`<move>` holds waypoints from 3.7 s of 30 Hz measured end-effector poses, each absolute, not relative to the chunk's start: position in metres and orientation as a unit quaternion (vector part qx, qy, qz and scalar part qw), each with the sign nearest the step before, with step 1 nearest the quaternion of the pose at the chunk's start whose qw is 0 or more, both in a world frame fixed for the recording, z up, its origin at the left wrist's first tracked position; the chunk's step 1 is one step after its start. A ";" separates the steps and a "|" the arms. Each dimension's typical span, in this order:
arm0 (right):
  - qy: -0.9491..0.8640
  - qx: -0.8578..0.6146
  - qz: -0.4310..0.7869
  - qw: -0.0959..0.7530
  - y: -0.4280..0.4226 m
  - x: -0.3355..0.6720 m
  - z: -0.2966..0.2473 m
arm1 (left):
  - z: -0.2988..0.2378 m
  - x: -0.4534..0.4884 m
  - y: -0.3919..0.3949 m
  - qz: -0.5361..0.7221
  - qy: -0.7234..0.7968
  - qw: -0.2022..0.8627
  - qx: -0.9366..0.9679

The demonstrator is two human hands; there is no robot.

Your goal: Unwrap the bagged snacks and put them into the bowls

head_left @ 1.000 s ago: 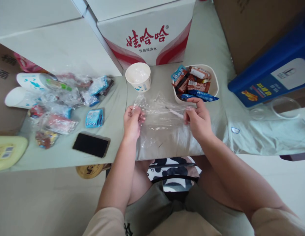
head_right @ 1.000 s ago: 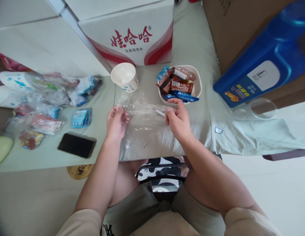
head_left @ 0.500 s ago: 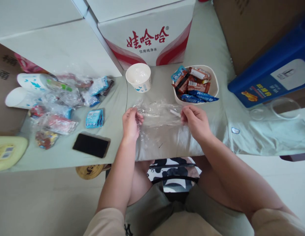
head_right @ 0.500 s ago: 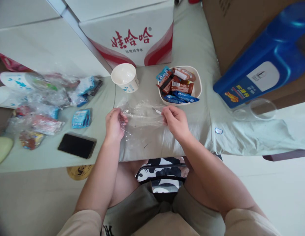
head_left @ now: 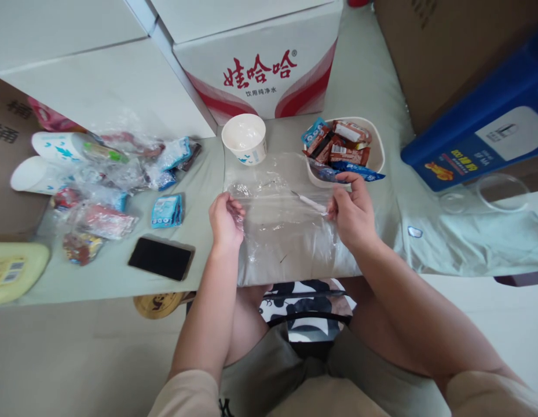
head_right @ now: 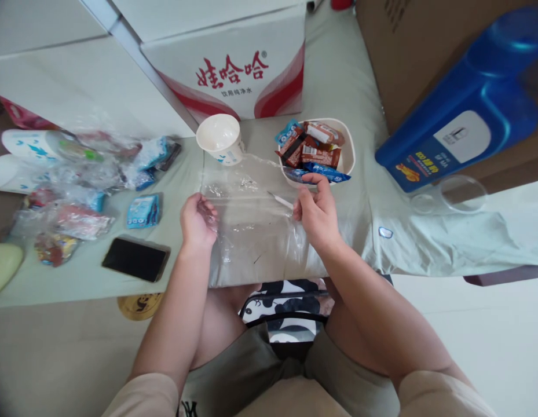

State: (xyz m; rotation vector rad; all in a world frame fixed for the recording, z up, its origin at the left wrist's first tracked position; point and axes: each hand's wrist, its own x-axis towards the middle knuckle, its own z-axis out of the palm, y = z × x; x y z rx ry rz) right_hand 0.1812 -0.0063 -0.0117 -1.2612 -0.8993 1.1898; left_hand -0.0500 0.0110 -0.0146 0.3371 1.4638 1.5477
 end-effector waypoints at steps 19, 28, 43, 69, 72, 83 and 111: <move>-0.486 -0.502 0.499 0.513 -0.013 0.181 -0.008 | -0.016 -0.050 0.009 0.609 0.585 0.514 0.147; -0.518 -0.510 0.508 0.461 -0.018 0.181 -0.012 | -0.017 -0.049 0.007 0.605 0.577 0.523 0.166; -0.549 -0.531 0.443 0.469 -0.020 0.184 -0.009 | -0.017 -0.051 0.005 0.597 0.581 0.517 0.199; -0.715 -0.518 0.091 0.461 -0.019 0.208 -0.013 | -0.042 -0.098 0.004 0.549 0.602 0.351 0.462; -0.739 -0.464 0.030 0.487 -0.020 0.211 -0.009 | -0.044 -0.100 0.004 0.593 0.573 0.330 0.461; -0.561 -0.492 0.529 0.405 -0.030 0.216 0.013 | -0.024 -0.089 0.000 0.614 0.525 0.461 0.368; -0.463 -0.465 0.665 0.356 -0.028 0.159 -0.007 | -0.004 -0.041 -0.020 0.418 0.370 0.797 0.230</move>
